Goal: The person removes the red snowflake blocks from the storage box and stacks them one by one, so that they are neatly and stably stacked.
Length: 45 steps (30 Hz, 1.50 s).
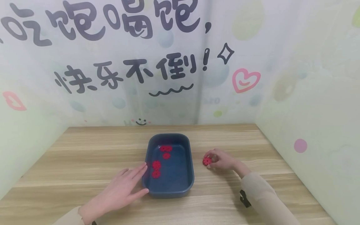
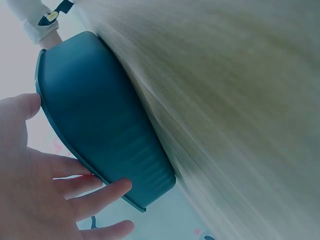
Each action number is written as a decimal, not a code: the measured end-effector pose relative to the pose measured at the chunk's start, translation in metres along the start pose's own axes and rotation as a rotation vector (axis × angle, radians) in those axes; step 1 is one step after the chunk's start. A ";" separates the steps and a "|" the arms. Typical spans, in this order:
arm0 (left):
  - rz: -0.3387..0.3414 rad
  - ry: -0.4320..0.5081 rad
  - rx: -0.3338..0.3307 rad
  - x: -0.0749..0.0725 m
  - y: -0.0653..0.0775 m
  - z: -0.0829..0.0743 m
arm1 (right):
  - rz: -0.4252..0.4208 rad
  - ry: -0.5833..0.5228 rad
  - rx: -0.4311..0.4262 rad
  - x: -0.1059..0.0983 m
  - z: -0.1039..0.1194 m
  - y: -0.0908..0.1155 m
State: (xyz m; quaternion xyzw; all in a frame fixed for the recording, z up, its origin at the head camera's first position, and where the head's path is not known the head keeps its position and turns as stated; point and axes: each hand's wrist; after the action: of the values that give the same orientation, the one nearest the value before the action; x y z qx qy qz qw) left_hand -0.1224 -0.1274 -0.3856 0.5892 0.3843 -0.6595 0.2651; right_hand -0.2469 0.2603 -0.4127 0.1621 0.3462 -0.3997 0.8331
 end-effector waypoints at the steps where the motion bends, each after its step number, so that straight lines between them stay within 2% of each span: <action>1: 0.001 0.001 0.000 0.000 0.000 0.000 | -0.002 -0.004 -0.003 0.000 0.004 0.001; 6: 0.004 -0.001 -0.001 0.000 0.000 0.000 | 0.000 0.004 -0.009 -0.002 0.032 0.004; 8: 0.004 -0.003 0.000 0.000 0.000 0.000 | 0.008 0.005 -0.003 -0.002 0.037 0.005; 16: 0.005 -0.004 0.002 0.000 0.000 -0.001 | 0.003 0.023 0.015 0.002 0.003 0.000; 19: 0.004 -0.003 0.003 0.000 0.000 -0.001 | 0.007 0.018 0.014 0.001 -0.003 -0.001; 45: 0.010 -0.005 -0.003 -0.001 0.000 -0.002 | 0.027 0.006 -0.002 0.000 -0.004 -0.001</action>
State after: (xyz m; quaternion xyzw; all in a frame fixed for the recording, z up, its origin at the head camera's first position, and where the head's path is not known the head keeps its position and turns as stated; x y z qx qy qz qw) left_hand -0.1212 -0.1258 -0.3842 0.5890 0.3816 -0.6590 0.2705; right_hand -0.2499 0.2618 -0.4160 0.1670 0.3469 -0.3874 0.8377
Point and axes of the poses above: each hand's wrist, its own y-axis away from the middle knuckle, its own x-axis out of the palm, z = x × y, and after that the axes turned 6 degrees about -y, right-handed
